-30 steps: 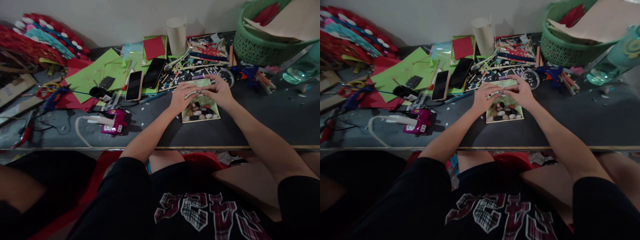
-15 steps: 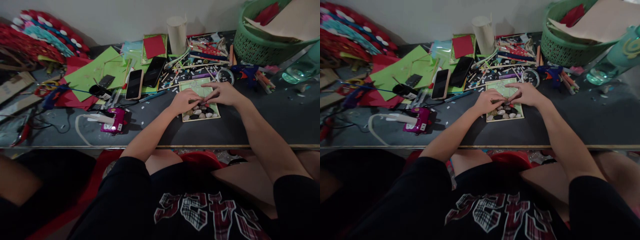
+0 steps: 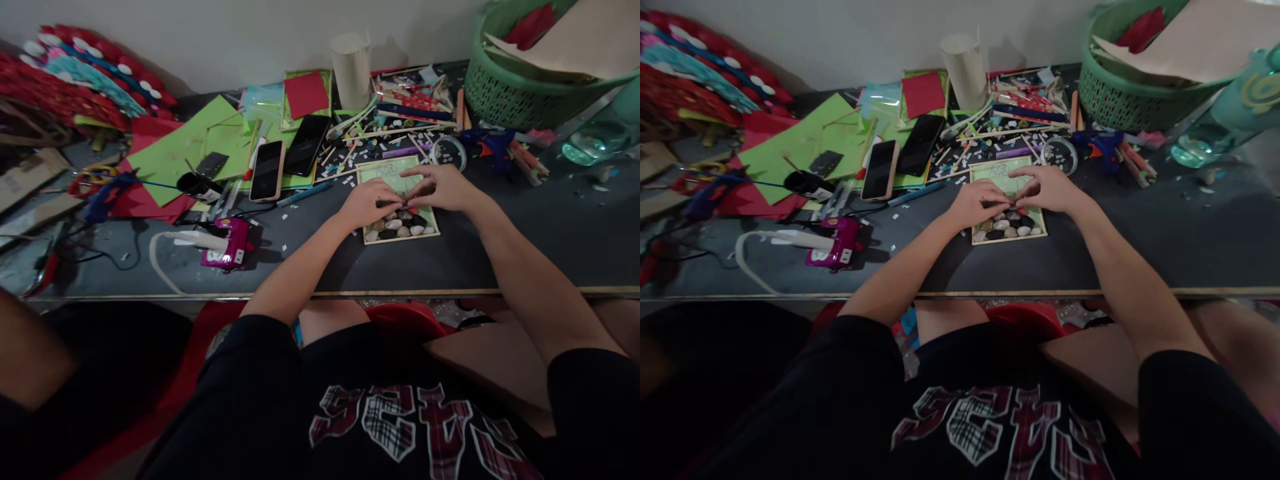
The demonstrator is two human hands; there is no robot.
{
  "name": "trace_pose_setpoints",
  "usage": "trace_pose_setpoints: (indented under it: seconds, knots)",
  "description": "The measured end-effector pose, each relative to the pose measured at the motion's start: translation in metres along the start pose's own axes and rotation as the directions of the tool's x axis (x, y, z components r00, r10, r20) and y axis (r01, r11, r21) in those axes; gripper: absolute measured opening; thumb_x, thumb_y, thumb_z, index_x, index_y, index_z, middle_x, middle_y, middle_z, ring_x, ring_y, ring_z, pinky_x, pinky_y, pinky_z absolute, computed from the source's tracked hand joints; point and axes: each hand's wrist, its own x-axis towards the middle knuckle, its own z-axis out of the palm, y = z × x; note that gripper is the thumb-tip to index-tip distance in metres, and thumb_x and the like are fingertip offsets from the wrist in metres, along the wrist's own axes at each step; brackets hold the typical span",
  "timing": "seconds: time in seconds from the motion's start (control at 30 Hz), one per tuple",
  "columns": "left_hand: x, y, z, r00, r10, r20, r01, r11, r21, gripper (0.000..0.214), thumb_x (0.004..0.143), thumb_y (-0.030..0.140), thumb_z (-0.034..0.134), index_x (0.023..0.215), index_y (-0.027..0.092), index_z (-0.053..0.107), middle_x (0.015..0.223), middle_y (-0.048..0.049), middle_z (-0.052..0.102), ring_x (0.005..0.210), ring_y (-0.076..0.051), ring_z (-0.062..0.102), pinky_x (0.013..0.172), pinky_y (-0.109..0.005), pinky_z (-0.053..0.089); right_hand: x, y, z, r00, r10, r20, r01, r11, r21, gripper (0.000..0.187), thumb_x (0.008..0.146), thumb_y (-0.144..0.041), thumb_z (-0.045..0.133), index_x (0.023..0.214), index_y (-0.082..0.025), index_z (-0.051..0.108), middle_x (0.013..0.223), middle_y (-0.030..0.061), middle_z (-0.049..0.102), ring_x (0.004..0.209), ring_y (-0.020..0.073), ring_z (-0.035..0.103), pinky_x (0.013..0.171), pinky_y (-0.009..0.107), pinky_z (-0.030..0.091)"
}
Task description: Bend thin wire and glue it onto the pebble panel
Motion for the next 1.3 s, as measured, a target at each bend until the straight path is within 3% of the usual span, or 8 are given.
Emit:
trace_pose_setpoints:
  seconds: [0.13, 0.27, 0.53, 0.7, 0.8, 0.93, 1.13, 1.3]
  knots:
    - [0.000, 0.002, -0.001, 1.000, 0.005, 0.025, -0.004, 1.000, -0.006, 0.027, 0.095, 0.026, 0.058, 0.101, 0.024, 0.084, 0.097, -0.0059, 0.082, 0.098, -0.021, 0.074, 0.090, -0.038, 0.060, 0.000, 0.000, 0.001, 1.000, -0.016, 0.002, 0.016, 1.000, -0.012, 0.090, 0.068, -0.058, 0.088, 0.145, -0.017, 0.066, 0.091, 0.0121, 0.083, 0.091, 0.0351, 0.080, 0.094, 0.056, 0.064]
    - [0.000, 0.001, -0.001, 0.998, 0.037, 0.048, -0.036, 0.999, -0.019, 0.041, 0.083, 0.010, 0.052, 0.100, 0.026, 0.085, 0.099, -0.0054, 0.080, 0.100, -0.022, 0.072, 0.092, -0.042, 0.060, 0.000, 0.000, 0.001, 1.000, -0.023, 0.007, 0.023, 1.000, -0.015, 0.089, 0.068, -0.058, 0.089, 0.145, -0.020, 0.066, 0.091, 0.0107, 0.083, 0.091, 0.0333, 0.080, 0.096, 0.055, 0.064]
    - [0.001, 0.001, -0.001, 0.999, 0.032, 0.035, -0.029, 0.998, -0.059, 0.042, 0.084, 0.008, 0.052, 0.097, 0.029, 0.085, 0.102, -0.0049, 0.080, 0.103, -0.023, 0.072, 0.094, -0.045, 0.059, 0.002, 0.004, 0.001, 1.000, -0.011, 0.003, 0.010, 1.000, 0.020, 0.086, 0.067, -0.059, 0.090, 0.140, -0.020, 0.069, 0.091, 0.0103, 0.083, 0.096, 0.0362, 0.080, 0.098, 0.057, 0.063]
    - [-0.001, -0.001, -0.002, 0.977, -0.141, -0.161, 0.135, 0.990, -0.047, 0.044, 0.081, 0.003, 0.049, 0.098, 0.026, 0.083, 0.108, -0.0034, 0.081, 0.104, -0.020, 0.074, 0.098, -0.041, 0.059, 0.001, 0.003, 0.001, 1.000, -0.016, -0.007, 0.016, 1.000, 0.019, 0.084, 0.069, -0.062, 0.086, 0.139, -0.018, 0.069, 0.098, 0.0133, 0.083, 0.094, 0.0351, 0.079, 0.093, 0.056, 0.063]
    - [-0.001, -0.004, -0.002, 0.959, -0.157, -0.236, 0.153, 0.988, -0.033, 0.044, 0.081, 0.002, 0.047, 0.095, 0.023, 0.082, 0.107, -0.0040, 0.081, 0.105, -0.020, 0.074, 0.101, -0.041, 0.058, 0.001, 0.002, 0.001, 0.999, -0.031, 0.040, 0.032, 0.999, -0.036, 0.083, 0.070, -0.060, 0.085, 0.140, -0.019, 0.069, 0.098, 0.0131, 0.083, 0.087, 0.0336, 0.078, 0.086, 0.054, 0.063]
    - [0.000, -0.005, -0.002, 0.956, -0.175, -0.234, 0.180, 0.984, 0.000, 0.045, 0.081, 0.003, 0.045, 0.096, 0.024, 0.082, 0.108, -0.0039, 0.081, 0.106, -0.021, 0.073, 0.101, -0.042, 0.058, 0.002, 0.002, 0.000, 0.998, -0.016, 0.066, 0.020, 0.997, -0.068, 0.080, 0.074, -0.055, 0.083, 0.144, -0.020, 0.066, 0.098, 0.0122, 0.083, 0.085, 0.0320, 0.079, 0.085, 0.051, 0.062]
    - [-0.002, -0.004, -0.002, 0.963, -0.159, -0.219, 0.167, 0.986, 0.016, 0.036, 0.091, 0.011, 0.049, 0.105, 0.024, 0.080, 0.113, -0.0053, 0.081, 0.109, -0.021, 0.073, 0.101, -0.041, 0.059, 0.004, 0.012, 0.008, 0.999, -0.008, 0.050, 0.005, 0.998, 0.059, 0.092, 0.077, -0.044, 0.081, 0.160, -0.019, 0.049, 0.106, 0.0119, 0.083, 0.104, 0.0351, 0.078, 0.103, 0.057, 0.058]
    - [-0.002, -0.004, -0.002, 0.975, -0.145, -0.168, 0.154, 0.987, 0.037, 0.031, 0.095, 0.017, 0.054, 0.111, 0.024, 0.079, 0.114, -0.0052, 0.081, 0.109, -0.020, 0.075, 0.102, -0.041, 0.059, 0.008, 0.018, 0.013, 0.998, -0.043, 0.045, 0.041, 0.998, 0.053, 0.099, 0.078, -0.043, 0.077, 0.166, -0.021, 0.038, 0.104, 0.0097, 0.081, 0.097, 0.0334, 0.078, 0.101, 0.058, 0.059]
